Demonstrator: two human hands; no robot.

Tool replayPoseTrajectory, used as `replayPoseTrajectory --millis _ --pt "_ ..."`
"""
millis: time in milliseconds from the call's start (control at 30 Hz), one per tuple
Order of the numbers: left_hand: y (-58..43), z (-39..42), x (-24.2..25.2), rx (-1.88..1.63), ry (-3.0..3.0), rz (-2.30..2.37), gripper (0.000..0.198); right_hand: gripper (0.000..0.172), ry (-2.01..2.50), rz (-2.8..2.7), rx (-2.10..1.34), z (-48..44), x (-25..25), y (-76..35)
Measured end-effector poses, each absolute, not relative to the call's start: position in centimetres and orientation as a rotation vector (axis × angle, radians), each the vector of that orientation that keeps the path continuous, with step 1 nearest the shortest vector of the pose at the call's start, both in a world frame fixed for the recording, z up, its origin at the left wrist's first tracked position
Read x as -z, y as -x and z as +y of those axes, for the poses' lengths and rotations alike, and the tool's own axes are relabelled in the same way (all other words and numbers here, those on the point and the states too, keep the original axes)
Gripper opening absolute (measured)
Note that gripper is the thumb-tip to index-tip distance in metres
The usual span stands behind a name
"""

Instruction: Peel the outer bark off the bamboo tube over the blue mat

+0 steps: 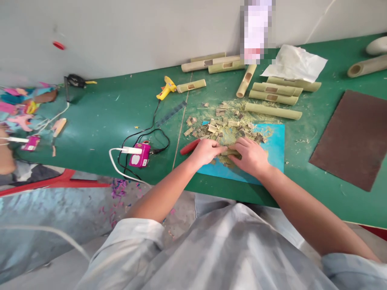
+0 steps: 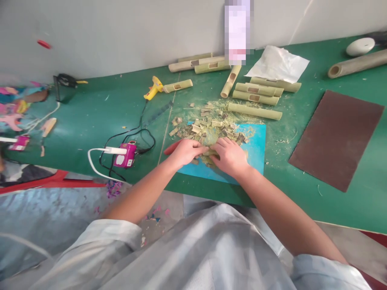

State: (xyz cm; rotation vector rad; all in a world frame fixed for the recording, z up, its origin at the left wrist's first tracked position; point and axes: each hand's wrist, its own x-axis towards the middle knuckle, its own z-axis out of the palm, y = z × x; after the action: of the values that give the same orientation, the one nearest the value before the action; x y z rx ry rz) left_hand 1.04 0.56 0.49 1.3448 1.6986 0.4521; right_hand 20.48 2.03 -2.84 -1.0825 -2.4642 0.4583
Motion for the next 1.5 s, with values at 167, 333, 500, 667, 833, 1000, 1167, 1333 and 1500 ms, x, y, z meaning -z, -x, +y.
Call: replayPoseTrajectory --millis 167,333,500,667,833,1000,1167,1333,1500 --pt "-0.3 0.1 -1.6 -0.694 -1.431 1.751 0.027 0.019 1.145 -2.440 -0.388 1.9 2.5 -20.4" --pt "-1.0 -0.1 -0.8 -0.776 -1.480 1.757 0.022 0.023 1.239 -2.466 -0.361 2.0 2.2 -20.5" --pt "-1.7 -0.4 -0.1 -0.895 -1.794 1.656 0.025 0.025 1.245 -2.503 -0.341 2.0 2.0 -21.3" --pt "-1.3 -0.8 0.3 -0.983 -1.736 1.563 0.025 0.021 1.157 -2.589 -0.317 2.3 1.7 -21.6" --pt "-0.9 -0.6 0.6 -1.019 -1.525 1.474 0.026 0.023 1.120 -2.580 -0.321 2.5 1.8 -21.6" --pt "-0.5 0.6 1.1 -0.973 -1.478 1.431 0.025 0.023 1.126 -2.489 -0.457 2.9 2.2 -21.7" --pt "0.1 1.6 1.5 -0.971 -1.376 1.367 0.015 0.023 1.112 -2.453 -0.518 3.1 2.2 -21.8" --pt "0.5 1.8 1.4 -1.012 -1.498 1.288 0.006 0.022 1.095 -2.441 -0.523 3.2 2.2 -21.8" --pt "0.4 1.7 1.0 -1.052 -1.619 1.256 0.007 0.021 1.088 -2.437 -0.540 3.2 2.3 -21.9"
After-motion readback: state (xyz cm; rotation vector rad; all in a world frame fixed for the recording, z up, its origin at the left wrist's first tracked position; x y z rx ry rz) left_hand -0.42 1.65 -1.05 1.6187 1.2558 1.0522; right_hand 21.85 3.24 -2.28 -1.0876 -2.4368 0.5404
